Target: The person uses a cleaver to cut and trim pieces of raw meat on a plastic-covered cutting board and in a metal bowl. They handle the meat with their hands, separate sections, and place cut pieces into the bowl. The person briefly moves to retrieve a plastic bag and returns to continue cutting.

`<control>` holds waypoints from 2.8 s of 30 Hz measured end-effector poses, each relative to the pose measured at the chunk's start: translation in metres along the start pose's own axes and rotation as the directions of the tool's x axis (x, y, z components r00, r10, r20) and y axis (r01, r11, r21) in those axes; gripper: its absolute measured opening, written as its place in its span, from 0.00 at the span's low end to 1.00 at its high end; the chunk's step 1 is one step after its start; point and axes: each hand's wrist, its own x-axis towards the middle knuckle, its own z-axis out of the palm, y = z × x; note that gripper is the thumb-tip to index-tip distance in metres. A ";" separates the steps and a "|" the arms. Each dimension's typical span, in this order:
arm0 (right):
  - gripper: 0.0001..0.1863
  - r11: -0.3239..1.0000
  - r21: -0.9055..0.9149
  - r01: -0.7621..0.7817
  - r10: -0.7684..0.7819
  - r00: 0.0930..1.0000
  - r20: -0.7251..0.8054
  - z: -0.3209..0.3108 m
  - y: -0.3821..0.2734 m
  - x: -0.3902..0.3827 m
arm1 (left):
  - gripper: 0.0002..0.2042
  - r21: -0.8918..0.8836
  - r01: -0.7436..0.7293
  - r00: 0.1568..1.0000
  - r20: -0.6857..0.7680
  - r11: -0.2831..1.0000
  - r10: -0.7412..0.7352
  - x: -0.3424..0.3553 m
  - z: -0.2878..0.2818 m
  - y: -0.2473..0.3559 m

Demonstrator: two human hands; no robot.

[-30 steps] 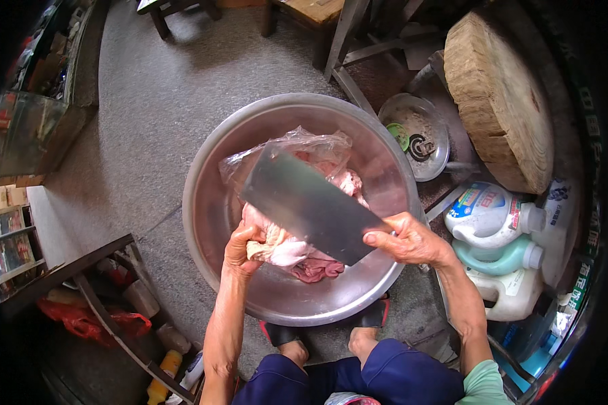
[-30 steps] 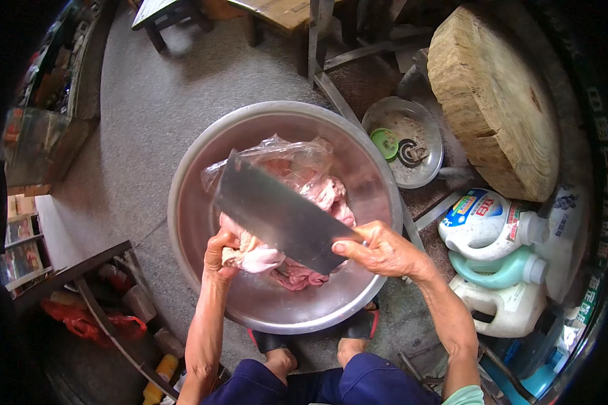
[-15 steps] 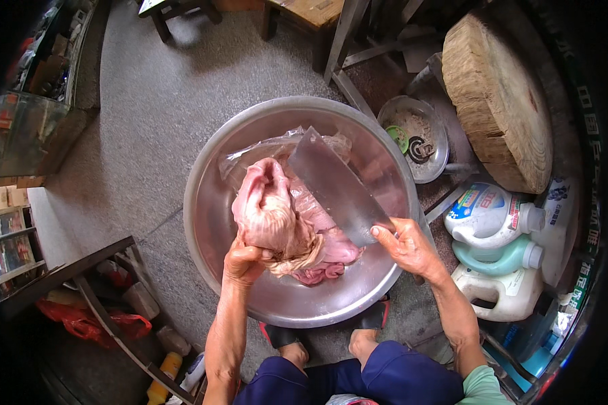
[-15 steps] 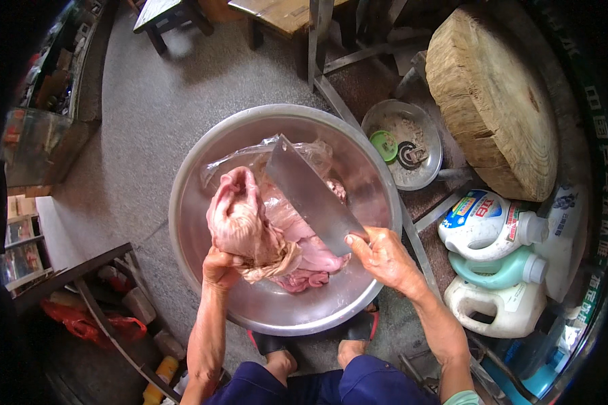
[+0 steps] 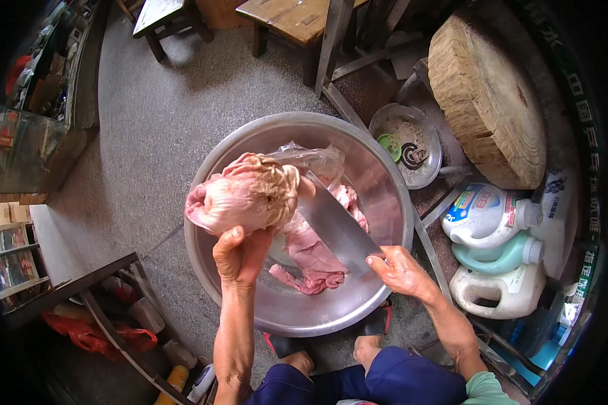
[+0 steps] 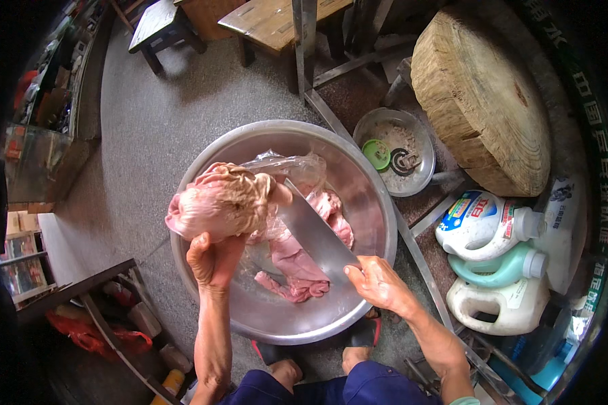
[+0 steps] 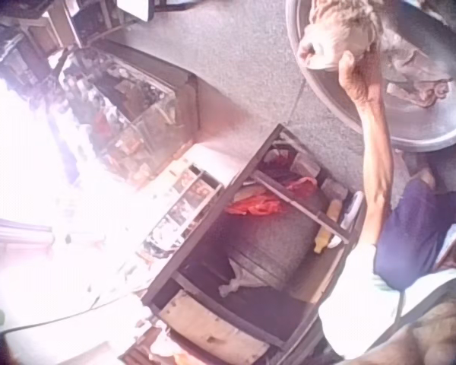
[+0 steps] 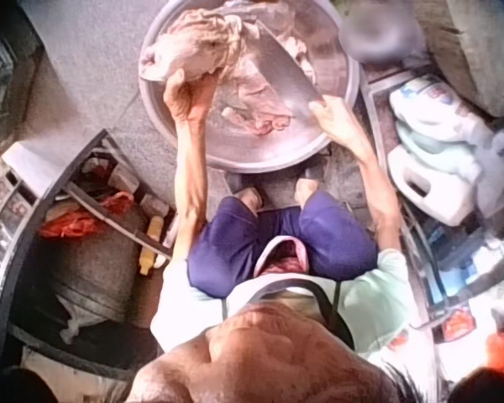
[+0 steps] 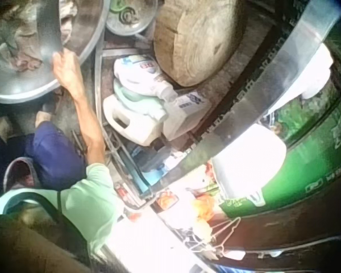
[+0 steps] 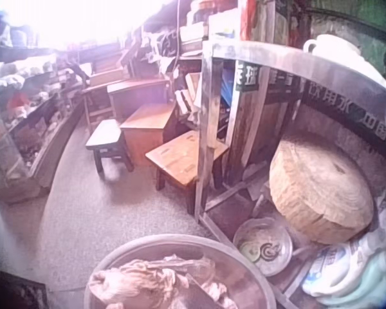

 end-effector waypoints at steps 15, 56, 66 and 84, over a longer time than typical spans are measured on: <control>0.13 0.959 0.284 0.020 -0.048 0.995 0.091 0.022 -0.037 0.015 | 0.43 -0.056 0.037 0.972 -0.231 0.998 -0.049 -0.010 -0.093 -0.019; 0.16 0.973 0.218 -0.075 0.067 0.997 0.045 -0.010 -0.023 0.003 | 0.49 -0.108 0.031 0.976 -0.213 0.994 -0.053 -0.029 -0.080 -0.010; 0.17 0.995 0.102 0.002 -0.004 1.000 0.020 0.002 -0.012 0.012 | 0.45 -0.200 0.001 0.970 -0.239 0.980 -0.050 -0.027 -0.098 -0.022; 0.15 0.969 -0.247 0.032 -0.063 0.991 -0.121 0.026 -0.001 0.010 | 0.23 0.817 0.059 0.899 0.206 -0.573 0.386 -0.001 -0.058 -0.005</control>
